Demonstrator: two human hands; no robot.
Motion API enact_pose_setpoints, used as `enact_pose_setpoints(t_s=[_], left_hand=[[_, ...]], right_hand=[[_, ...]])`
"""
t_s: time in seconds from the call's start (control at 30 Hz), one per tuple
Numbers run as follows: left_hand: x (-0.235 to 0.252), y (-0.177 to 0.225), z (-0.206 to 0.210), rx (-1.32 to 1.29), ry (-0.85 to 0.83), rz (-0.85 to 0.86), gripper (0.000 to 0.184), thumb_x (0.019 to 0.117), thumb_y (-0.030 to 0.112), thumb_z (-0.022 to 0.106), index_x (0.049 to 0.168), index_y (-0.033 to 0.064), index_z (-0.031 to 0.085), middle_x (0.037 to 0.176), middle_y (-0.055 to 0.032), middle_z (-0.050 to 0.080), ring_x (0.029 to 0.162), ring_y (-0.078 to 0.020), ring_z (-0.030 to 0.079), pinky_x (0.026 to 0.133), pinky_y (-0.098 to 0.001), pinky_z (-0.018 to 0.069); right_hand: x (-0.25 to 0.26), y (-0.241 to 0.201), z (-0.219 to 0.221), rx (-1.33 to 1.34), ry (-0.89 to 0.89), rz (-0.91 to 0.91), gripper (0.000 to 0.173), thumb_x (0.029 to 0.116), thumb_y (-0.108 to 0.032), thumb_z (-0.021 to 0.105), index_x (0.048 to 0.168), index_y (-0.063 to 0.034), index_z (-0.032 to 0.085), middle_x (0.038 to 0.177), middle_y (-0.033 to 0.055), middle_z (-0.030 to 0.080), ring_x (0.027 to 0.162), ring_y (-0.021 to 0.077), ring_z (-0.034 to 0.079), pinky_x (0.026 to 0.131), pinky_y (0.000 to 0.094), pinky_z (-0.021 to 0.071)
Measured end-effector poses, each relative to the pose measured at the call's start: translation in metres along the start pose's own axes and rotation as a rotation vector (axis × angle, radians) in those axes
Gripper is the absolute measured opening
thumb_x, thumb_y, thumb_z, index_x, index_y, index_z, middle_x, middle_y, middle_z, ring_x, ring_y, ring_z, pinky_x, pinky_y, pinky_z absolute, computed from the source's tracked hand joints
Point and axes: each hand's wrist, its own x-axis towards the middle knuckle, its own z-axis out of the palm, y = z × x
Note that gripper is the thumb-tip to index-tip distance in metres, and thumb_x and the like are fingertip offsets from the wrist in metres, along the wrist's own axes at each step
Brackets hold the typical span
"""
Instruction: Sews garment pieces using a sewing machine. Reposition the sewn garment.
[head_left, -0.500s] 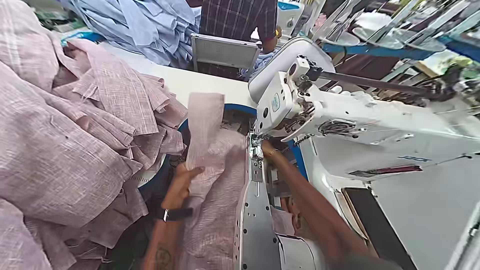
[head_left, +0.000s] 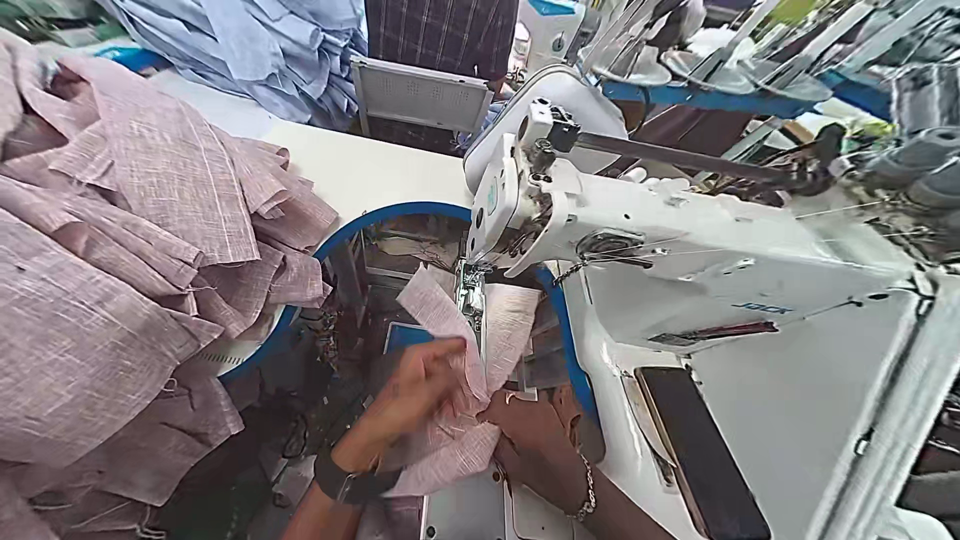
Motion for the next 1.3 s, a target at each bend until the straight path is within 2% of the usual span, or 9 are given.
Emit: enact_pose_setpoints(t_s=[0.13, 0.23, 0.3, 0.5, 0.63, 0.83, 1.07, 1.2, 1.3], left_hand=[[0.054, -0.027, 0.011, 0.689, 0.472, 0.168, 0.028, 0.0944, 0.018, 0.064, 0.113, -0.0030, 0.067, 0.110, -0.0182, 0.069, 0.095, -0.0284, 0.069, 0.083, -0.0464, 0.0564], [0.039, -0.013, 0.035, 0.892, 0.395, -0.066, 0.060, 0.1019, 0.036, 0.060, 0.147, -0.0015, 0.049, 0.106, -0.0252, 0.070, 0.089, -0.0417, 0.070, 0.080, -0.0575, 0.0541], [0.033, -0.011, 0.036, 0.970, 0.319, -0.130, 0.067, 0.1033, 0.039, 0.055, 0.158, 0.0053, 0.038, 0.090, -0.0229, 0.072, 0.079, -0.0437, 0.070, 0.073, -0.0579, 0.0530], [0.037, -0.017, 0.029, 0.860, 0.387, 0.078, 0.069, 0.0865, 0.043, 0.076, 0.138, -0.0003, 0.060, 0.126, -0.0291, 0.062, 0.094, -0.0417, 0.069, 0.077, -0.0534, 0.0565], [0.025, -0.034, 0.026, 1.091, 0.376, 0.288, 0.053, 0.1034, 0.047, 0.040, 0.132, 0.0138, 0.070, 0.150, -0.0243, 0.052, 0.132, -0.0477, 0.054, 0.097, -0.0564, 0.0505], [0.039, -0.031, 0.022, 1.057, 0.300, 0.328, 0.037, 0.1020, 0.015, 0.046, 0.128, -0.0030, 0.065, 0.147, -0.0191, 0.057, 0.139, -0.0407, 0.051, 0.112, -0.0579, 0.0407], [0.036, -0.033, 0.024, 0.870, 0.351, 0.386, 0.040, 0.0968, 0.012, 0.053, 0.129, -0.0104, 0.061, 0.138, -0.0249, 0.062, 0.130, -0.0382, 0.060, 0.106, -0.0457, 0.0505], [0.037, -0.035, 0.023, 0.814, 0.373, 0.422, 0.032, 0.0984, -0.001, 0.049, 0.126, -0.0101, 0.062, 0.133, -0.0263, 0.064, 0.127, -0.0383, 0.062, 0.106, -0.0435, 0.0508], [0.042, -0.036, 0.023, 0.821, 0.367, 0.449, 0.023, 0.0969, 0.000, 0.053, 0.111, -0.0040, 0.071, 0.132, -0.0256, 0.065, 0.124, -0.0402, 0.064, 0.103, -0.0443, 0.0528]], right_hand=[[0.005, -0.015, -0.007, 0.018, -0.084, 0.167, 0.018, 0.0876, -0.019, 0.061, 0.087, -0.0016, 0.066, 0.059, 0.0046, 0.058, 0.047, 0.0184, 0.059, 0.041, 0.0327, 0.0467], [0.022, 0.032, -0.043, 0.070, -0.476, 0.895, 0.064, 0.0943, -0.033, 0.073, 0.137, 0.0103, 0.054, 0.089, 0.0258, 0.071, 0.083, 0.0432, 0.070, 0.078, 0.0611, 0.0553], [0.032, 0.076, -0.047, 0.088, -0.618, 1.068, 0.038, 0.1007, -0.026, 0.066, 0.110, 0.0107, 0.065, 0.097, 0.0287, 0.067, 0.097, 0.0439, 0.065, 0.089, 0.0613, 0.0467], [0.064, 0.033, -0.015, 0.153, -0.131, 0.801, 0.026, 0.0978, -0.018, 0.061, 0.111, 0.0007, 0.074, 0.092, 0.0168, 0.075, 0.086, 0.0305, 0.073, 0.079, 0.0511, 0.0566], [0.036, 0.036, -0.007, 0.101, 0.079, 0.520, 0.021, 0.0901, -0.019, 0.064, 0.090, -0.0052, 0.080, 0.081, 0.0086, 0.074, 0.076, 0.0162, 0.070, 0.068, 0.0307, 0.0544], [0.036, 0.048, -0.005, 0.548, -0.098, 0.474, 0.019, 0.0851, -0.009, 0.058, 0.070, 0.0012, 0.057, 0.145, 0.0224, 0.058, 0.124, 0.0133, 0.062, 0.095, 0.0255, 0.0500], [0.032, 0.053, -0.008, 0.873, -0.204, 0.420, 0.019, 0.0810, -0.013, 0.066, 0.068, -0.0011, 0.061, 0.162, 0.0253, 0.035, 0.148, 0.0130, 0.037, 0.112, 0.0253, 0.0383], [0.052, 0.051, 0.014, 0.906, -0.089, 0.540, 0.016, 0.0809, -0.009, 0.069, 0.069, 0.0002, 0.064, 0.156, 0.0236, 0.044, 0.142, 0.0050, 0.042, 0.107, 0.0192, 0.0412], [0.053, 0.040, 0.015, 0.603, -0.063, 0.535, 0.013, 0.0814, -0.014, 0.071, 0.075, -0.0030, 0.074, 0.151, 0.0280, 0.049, 0.143, 0.0214, 0.048, 0.110, 0.0332, 0.0444]])
